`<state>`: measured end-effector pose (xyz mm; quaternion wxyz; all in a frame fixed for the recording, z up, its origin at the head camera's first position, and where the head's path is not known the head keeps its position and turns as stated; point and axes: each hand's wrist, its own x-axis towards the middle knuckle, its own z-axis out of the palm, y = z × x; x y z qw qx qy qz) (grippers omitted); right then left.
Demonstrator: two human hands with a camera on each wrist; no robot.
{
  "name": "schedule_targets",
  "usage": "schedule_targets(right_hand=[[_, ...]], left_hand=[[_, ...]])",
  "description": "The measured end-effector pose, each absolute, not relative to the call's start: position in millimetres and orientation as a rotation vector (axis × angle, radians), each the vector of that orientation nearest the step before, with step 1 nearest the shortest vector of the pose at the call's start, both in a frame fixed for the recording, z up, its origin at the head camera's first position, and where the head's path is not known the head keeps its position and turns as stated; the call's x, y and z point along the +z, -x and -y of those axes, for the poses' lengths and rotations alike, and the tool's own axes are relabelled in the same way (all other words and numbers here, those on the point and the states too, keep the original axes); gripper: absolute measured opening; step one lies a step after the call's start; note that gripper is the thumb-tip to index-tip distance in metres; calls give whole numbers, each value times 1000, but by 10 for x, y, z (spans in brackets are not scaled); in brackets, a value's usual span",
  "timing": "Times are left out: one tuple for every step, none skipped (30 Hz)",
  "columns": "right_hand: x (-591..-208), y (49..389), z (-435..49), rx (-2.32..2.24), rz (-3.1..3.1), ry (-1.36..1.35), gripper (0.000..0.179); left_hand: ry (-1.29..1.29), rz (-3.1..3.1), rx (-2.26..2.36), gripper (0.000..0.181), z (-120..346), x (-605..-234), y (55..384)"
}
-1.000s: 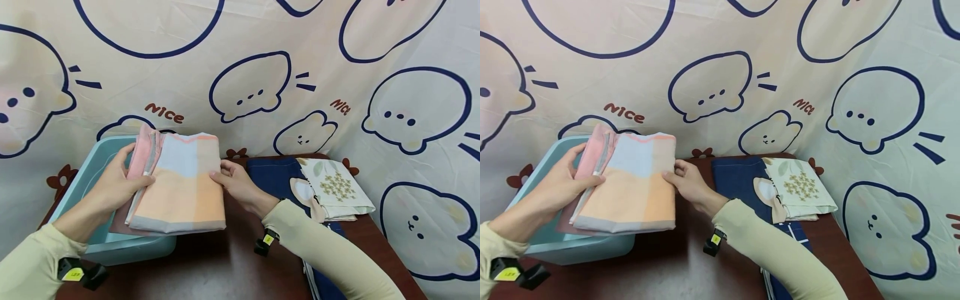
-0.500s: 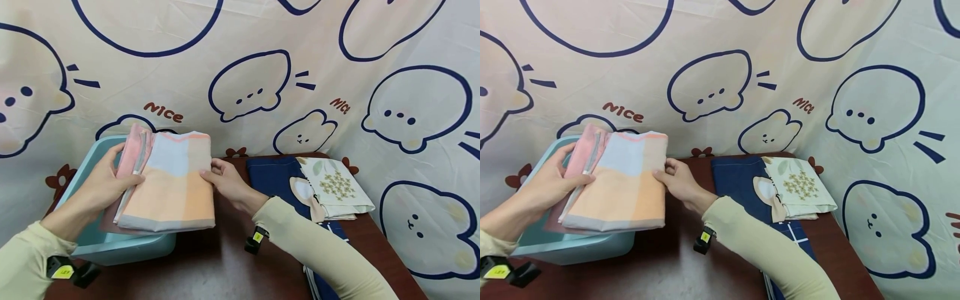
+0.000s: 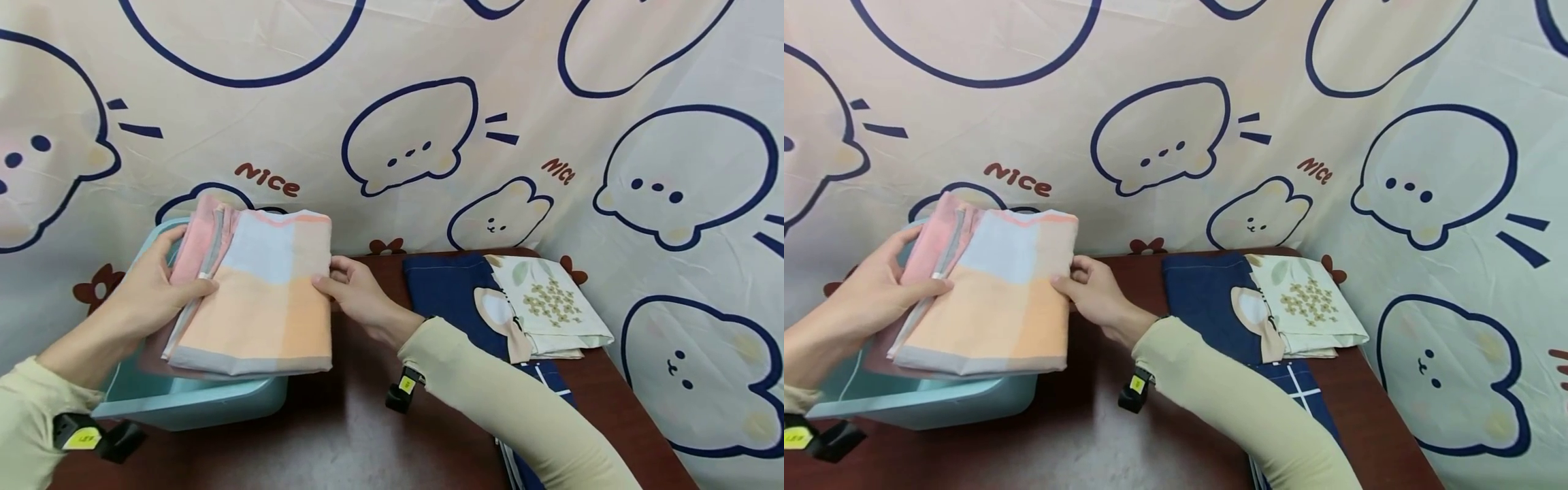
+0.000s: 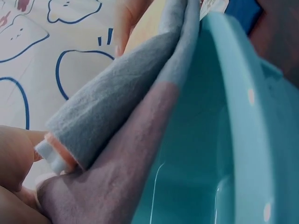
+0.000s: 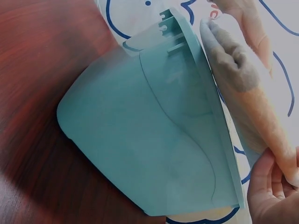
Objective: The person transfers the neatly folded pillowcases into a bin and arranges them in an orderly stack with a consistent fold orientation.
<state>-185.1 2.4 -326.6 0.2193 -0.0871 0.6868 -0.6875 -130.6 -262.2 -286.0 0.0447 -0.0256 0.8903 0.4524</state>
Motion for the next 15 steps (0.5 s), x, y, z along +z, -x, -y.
schedule_targets(right_hand=[[-3264, 1852, -9, -1900, -1900, 241, 43], [-3260, 1850, 5, -1902, -1897, 244, 42], [-3255, 1850, 19, -1903, -1894, 246, 42], [-3248, 1850, 31, -1904, -1891, 248, 41], [-3239, 1849, 43, -1903, -1890, 251, 41], [-3234, 1850, 55, -1905, -1886, 258, 40], [-3227, 1850, 67, -1906, -1884, 265, 39], [-3221, 1852, 78, -1905, -1883, 273, 39], [-3218, 1855, 91, -1902, -1882, 280, 38], [-3214, 1857, 105, -1903, -1882, 286, 38], [-3211, 1859, 120, -1903, -1882, 292, 37], [-3208, 1861, 135, -1907, -1879, 297, 37], [-3205, 1860, 150, -1911, -1876, 300, 36], [-3204, 1859, 164, -1914, -1873, 301, 36], [-3203, 1856, 179, -1917, -1870, 298, 36]], left_hand=[[80, -2722, 1373, 91, 2640, -2852, 1305], [79, -2721, 1369, 90, 2659, -2846, 1307], [79, -2722, 1367, 90, 2676, -2842, 1310], [75, -2716, 1373, 91, 2694, -2839, 1313], [71, -2714, 1375, 91, 2710, -2836, 1316], [70, -2718, 1371, 92, 2726, -2836, 1321], [70, -2719, 1370, 92, 2744, -2837, 1327], [70, -2722, 1368, 92, 2760, -2835, 1330], [73, -2731, 1357, 93, 2776, -2834, 1334], [74, -2735, 1350, 93, 2793, -2831, 1336], [79, -2742, 1337, 94, 2809, -2829, 1339], [83, -2748, 1328, 94, 2824, -2825, 1340], [84, -2752, 1325, 94, 2840, -2822, 1340], [83, -2764, 1314, 94, 2857, -2820, 1340], [80, -2769, 1310, 94, 2874, -2818, 1338]])
